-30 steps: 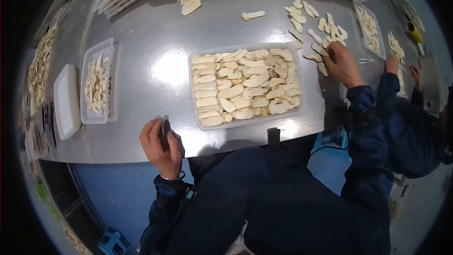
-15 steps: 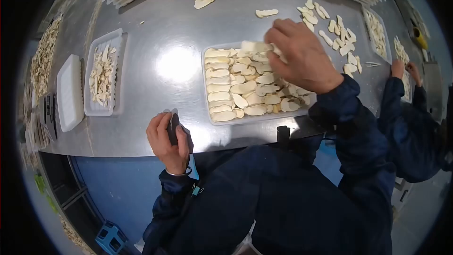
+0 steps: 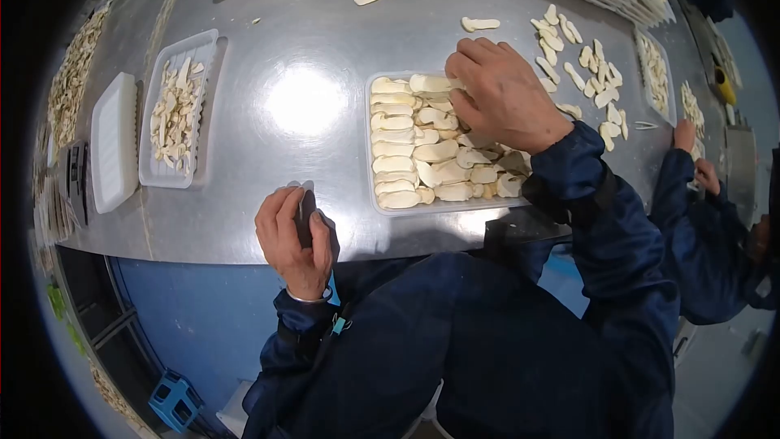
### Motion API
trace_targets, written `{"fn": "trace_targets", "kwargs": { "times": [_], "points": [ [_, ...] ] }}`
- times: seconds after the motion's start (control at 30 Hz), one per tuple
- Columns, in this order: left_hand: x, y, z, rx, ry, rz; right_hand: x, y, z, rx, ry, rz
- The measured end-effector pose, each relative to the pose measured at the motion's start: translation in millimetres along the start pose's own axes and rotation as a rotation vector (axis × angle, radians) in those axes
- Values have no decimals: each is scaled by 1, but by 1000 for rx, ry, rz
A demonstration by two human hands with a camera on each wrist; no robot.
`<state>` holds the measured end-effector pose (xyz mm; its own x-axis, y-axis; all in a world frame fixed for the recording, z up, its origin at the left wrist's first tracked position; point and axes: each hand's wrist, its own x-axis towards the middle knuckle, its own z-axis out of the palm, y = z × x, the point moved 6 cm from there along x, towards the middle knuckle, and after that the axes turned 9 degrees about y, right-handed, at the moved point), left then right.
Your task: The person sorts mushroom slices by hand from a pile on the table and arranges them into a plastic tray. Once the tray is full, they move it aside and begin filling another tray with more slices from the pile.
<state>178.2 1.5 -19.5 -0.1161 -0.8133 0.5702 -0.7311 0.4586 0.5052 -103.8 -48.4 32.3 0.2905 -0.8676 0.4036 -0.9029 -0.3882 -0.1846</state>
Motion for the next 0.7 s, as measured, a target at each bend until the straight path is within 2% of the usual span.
{"fn": "trace_targets", "kwargs": {
  "times": [0.37, 0.43, 0.5, 0.57, 0.67, 0.7],
  "points": [
    [0, 1, 1, 10, -1, 7, -2, -1, 3, 1, 29, -10],
    [-1, 0, 0, 4, -2, 3, -2, 0, -1, 3, 21, 4],
    [-1, 0, 0, -14, -3, -4, 1, 8, -20, 9, 96, 30],
    [0, 1, 0, -10, -10, -1, 0, 33, -36, -35, 159, 83],
    [0, 2, 0, -4, -24, 2, -1, 94, -53, -185, 146, 240],
    [0, 2, 1, 2, -26, 4, 1, 106, -48, -211, 88, 251]
  ]
}}
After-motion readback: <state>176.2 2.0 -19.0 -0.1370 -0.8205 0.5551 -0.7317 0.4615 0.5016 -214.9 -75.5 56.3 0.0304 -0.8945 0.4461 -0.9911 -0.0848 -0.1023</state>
